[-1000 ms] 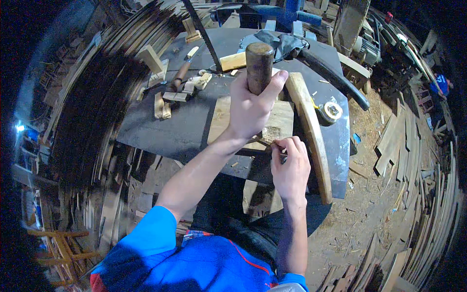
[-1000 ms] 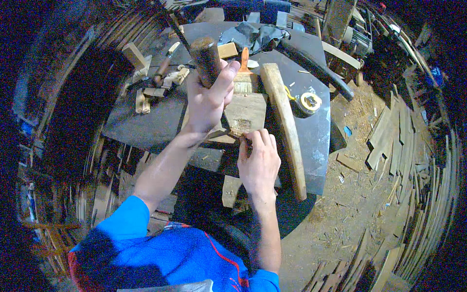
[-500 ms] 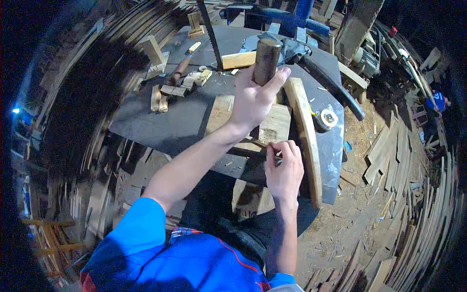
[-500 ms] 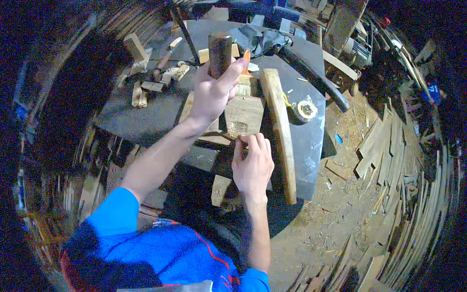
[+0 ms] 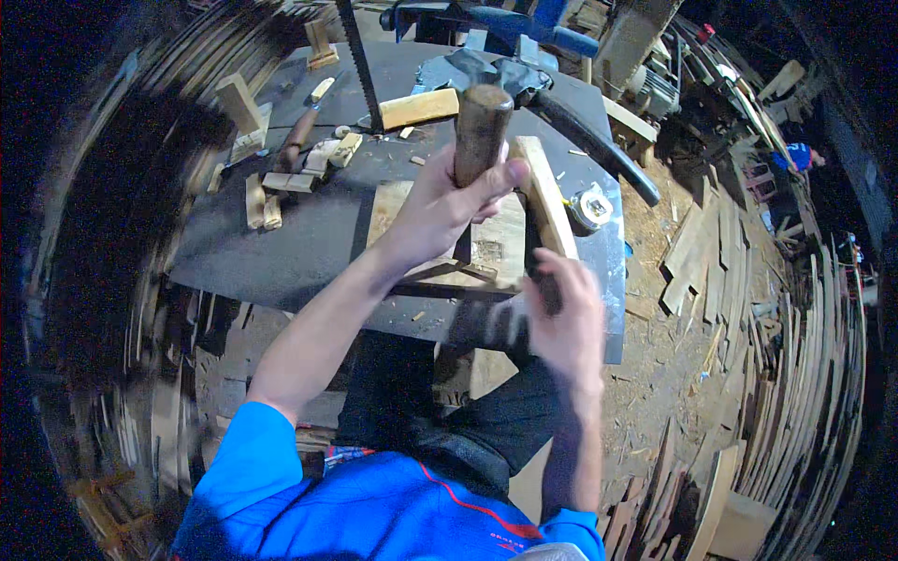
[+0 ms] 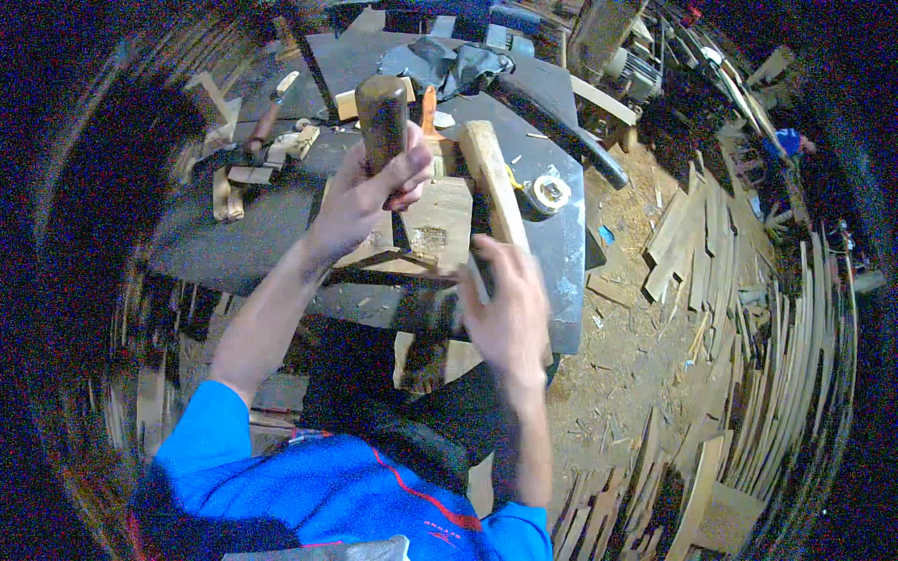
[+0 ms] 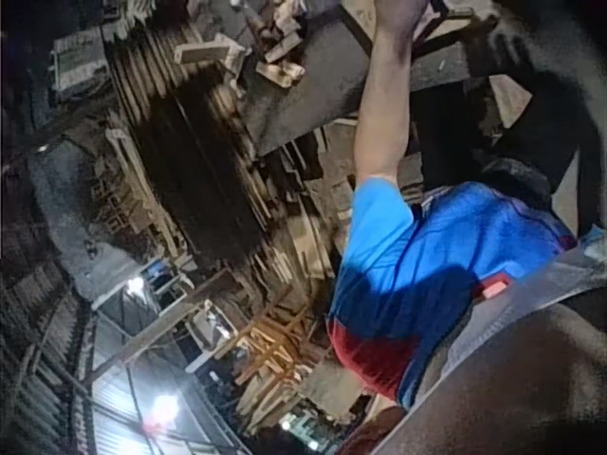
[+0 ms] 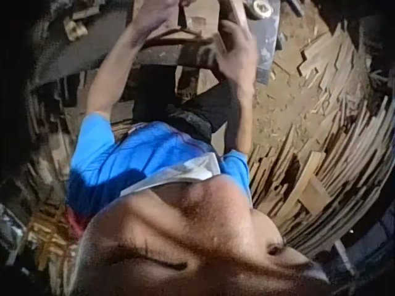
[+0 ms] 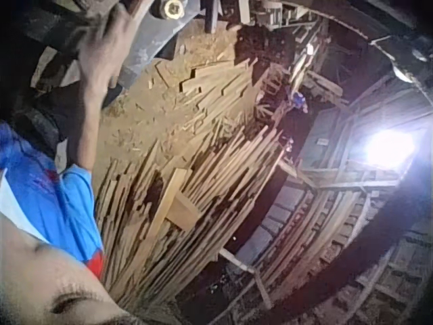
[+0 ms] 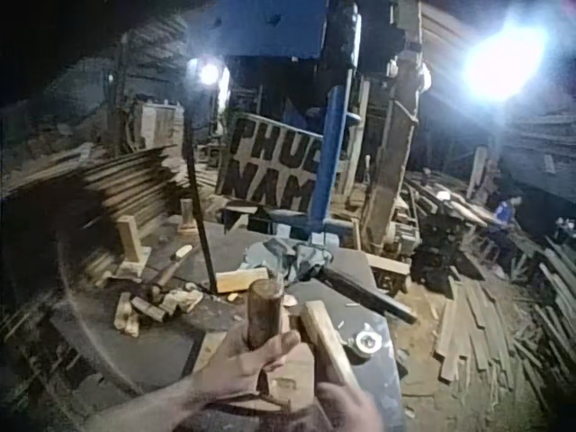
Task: Use a chisel and a wooden mallet to carve out a mortise or joint in a wooden block.
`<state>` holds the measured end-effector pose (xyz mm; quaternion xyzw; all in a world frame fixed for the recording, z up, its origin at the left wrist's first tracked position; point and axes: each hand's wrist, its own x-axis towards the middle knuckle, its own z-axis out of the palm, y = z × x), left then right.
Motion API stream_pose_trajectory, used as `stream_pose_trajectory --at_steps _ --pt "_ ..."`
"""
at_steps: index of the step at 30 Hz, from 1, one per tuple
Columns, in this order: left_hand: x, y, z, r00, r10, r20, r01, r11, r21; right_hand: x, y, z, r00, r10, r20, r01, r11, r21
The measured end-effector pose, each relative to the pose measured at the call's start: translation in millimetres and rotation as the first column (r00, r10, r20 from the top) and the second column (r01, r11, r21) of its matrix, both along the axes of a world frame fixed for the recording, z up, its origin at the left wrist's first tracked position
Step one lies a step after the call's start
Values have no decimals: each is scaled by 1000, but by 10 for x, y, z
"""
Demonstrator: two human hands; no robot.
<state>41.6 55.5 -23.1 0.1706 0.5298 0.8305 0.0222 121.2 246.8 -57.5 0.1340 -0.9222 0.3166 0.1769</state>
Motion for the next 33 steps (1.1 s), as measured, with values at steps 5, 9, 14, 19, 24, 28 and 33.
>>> stream_pose_trajectory --at_steps 5,9,14,19,24,28,33 --pt "-56 -107 -34 994 -107 -22 104 988 -111 140 416 9 925 -366 104 290 855 431" --pt "-82 -121 -156 996 -42 -76 38 997 -61 59 316 -75 932 -341 125 251 854 455" --pt "-111 -117 -239 985 3 -170 -29 988 -150 142 519 -45 948 -206 241 183 976 114" --pt "-14 -134 -70 989 -15 -147 -9 988 -157 467 663 500 994 -103 44 113 919 -379" --pt "81 -40 -86 966 56 -251 -84 991 -104 704 698 1177 992 -46 117 102 836 -538" --pt "129 28 -84 972 20 -234 -70 976 -205 843 1048 1328 985 -111 -133 140 963 231" --pt "127 103 -24 970 29 -243 -99 954 -283 960 632 1836 984 -172 53 177 979 -97"
